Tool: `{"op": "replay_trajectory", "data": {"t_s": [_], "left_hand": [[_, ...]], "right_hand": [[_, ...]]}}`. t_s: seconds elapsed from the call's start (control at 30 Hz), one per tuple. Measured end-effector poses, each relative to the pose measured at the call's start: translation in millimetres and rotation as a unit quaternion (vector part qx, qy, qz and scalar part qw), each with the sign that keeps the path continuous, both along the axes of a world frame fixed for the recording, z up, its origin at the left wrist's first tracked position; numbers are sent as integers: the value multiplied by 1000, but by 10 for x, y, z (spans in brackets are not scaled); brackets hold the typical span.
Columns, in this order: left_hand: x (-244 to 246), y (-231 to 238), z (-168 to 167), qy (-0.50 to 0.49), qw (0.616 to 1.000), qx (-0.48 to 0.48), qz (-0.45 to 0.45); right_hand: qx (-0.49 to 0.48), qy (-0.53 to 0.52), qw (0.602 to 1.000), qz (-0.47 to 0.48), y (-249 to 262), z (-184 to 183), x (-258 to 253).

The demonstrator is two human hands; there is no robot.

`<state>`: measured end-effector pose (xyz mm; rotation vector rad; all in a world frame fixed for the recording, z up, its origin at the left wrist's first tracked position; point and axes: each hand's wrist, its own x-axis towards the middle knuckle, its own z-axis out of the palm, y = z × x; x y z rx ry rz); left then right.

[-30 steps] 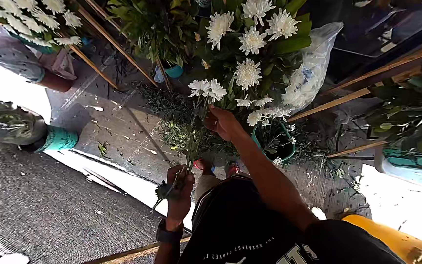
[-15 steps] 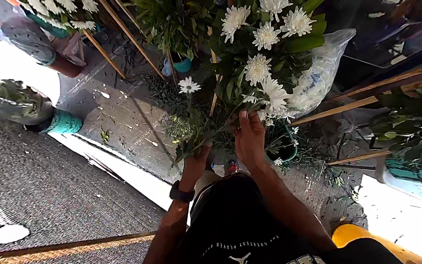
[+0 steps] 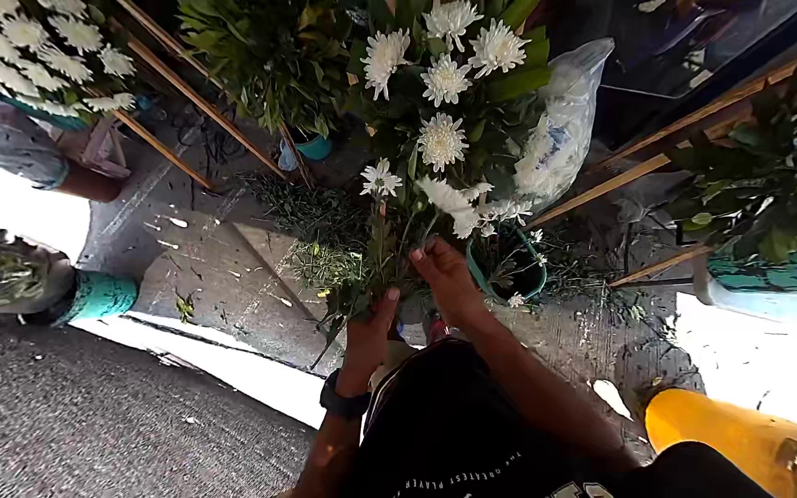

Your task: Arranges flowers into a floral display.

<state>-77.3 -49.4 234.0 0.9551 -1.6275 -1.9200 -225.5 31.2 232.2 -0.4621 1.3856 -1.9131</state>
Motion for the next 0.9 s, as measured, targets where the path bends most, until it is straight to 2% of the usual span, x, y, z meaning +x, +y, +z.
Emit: {"op": "replay_trajectory", "data": {"t_s": [0.07, 0.13, 0.2, 0.3, 0.4, 0.47, 0.53, 0.57, 0.67, 0.7, 0.77, 0.9], "left_hand": [[-98, 57, 33, -9, 1000, 8, 19], [-52, 70, 40, -39, 999, -15, 27], [86, 38, 36, -67, 996, -23, 49], [272, -55, 10, -69, 996, -38, 43], [374, -126, 21, -63, 996, -56, 31], [410, -161, 57, -66, 995, -62, 39], [444, -201, 92, -76, 994, -67, 44], [451, -218, 109, -81, 993, -68, 47], [459, -249, 139, -96, 992, -61, 56], [461, -260, 135, -95, 992, -55, 61], [472, -279, 121, -94, 992, -43, 70], [543, -322, 88, -109, 990, -37, 84]], "right_hand": [[14, -28, 999, -28, -48, -4, 60], [23, -75, 989, -127, -64, 12, -112], [17, -86, 967, -241, 16, -36, -614], [-20, -18, 920, -391, 146, -272, -1628], [-41, -9, 876, -480, 178, -515, -2445], [-48, -12, 874, -483, 83, -649, -2792], [-15, 28, 899, -436, -111, -732, -2966], [40, 75, 910, -405, -227, -744, -3003], [255, 197, 902, -288, -523, -687, -2930], [269, 194, 907, -259, -594, -684, -2868], [232, 176, 914, -282, -704, -785, -2824], [235, 189, 888, -347, -737, -703, -2845]]}}
